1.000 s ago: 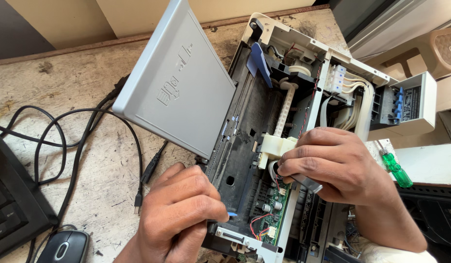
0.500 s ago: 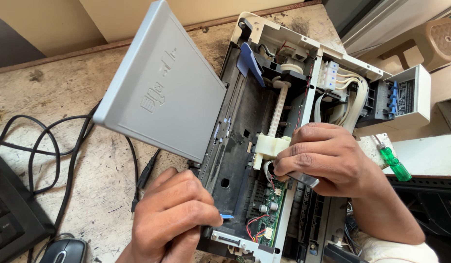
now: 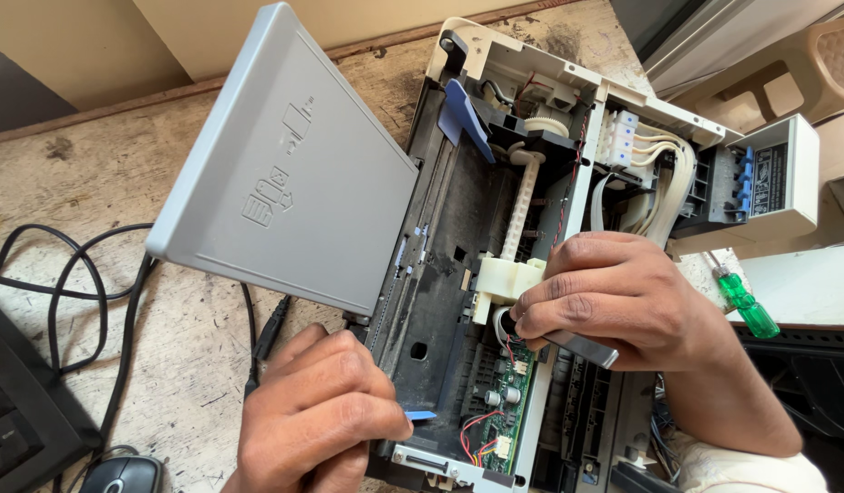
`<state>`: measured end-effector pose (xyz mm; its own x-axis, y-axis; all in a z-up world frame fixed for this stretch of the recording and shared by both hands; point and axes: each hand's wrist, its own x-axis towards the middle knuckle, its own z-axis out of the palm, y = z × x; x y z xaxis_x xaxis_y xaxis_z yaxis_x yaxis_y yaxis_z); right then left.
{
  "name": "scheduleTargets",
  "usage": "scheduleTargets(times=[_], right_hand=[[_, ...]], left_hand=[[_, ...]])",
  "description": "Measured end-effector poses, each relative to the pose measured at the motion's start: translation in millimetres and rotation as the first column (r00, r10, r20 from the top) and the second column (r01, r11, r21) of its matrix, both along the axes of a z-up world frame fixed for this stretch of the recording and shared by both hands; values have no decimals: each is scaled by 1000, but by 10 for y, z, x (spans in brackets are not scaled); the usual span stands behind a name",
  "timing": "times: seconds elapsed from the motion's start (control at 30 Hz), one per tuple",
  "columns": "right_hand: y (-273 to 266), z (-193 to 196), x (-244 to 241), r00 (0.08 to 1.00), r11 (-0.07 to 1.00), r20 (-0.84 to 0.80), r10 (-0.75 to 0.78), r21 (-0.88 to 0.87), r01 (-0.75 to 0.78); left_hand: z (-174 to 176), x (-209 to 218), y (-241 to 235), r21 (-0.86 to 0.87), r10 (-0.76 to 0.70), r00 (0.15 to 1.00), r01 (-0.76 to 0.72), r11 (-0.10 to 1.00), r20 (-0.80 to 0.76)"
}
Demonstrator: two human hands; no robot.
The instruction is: The person uses a screwdriver and tweezers to remove a white plastic component from the interior of a disassembled printer. They then use their hands to pull out a black rubber belt from the same area.
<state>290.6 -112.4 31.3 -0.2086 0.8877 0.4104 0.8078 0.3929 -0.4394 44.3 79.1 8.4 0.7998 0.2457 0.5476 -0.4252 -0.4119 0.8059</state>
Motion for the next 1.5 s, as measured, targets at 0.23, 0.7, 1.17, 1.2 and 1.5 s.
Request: scheduleTargets(times=[0.23,0.7,1.17,1.2,1.5], right_hand=[[5,22,24,1000,999,11,23,-44,-23],[68,117,3,999,993,36,35,-111,-31],[65,156,1,996,987,58,65,-147,-56],[68,164,3,996,986,60,67,-158,-57],[126,227,17,992,976,55,111,-193,-98]], left_hand=[[-27,-33,-53,-24,42,999,-43,999,-32],[-85,-78,-67,-7,60,997,-61,998,-43],[-53,-67,-63,-8,54,997,-55,998,-46],[-47,-63,-59,-5,49,998,-49,999,-41],[-22,-84,-83,-27,58,996,-60,998,-67]])
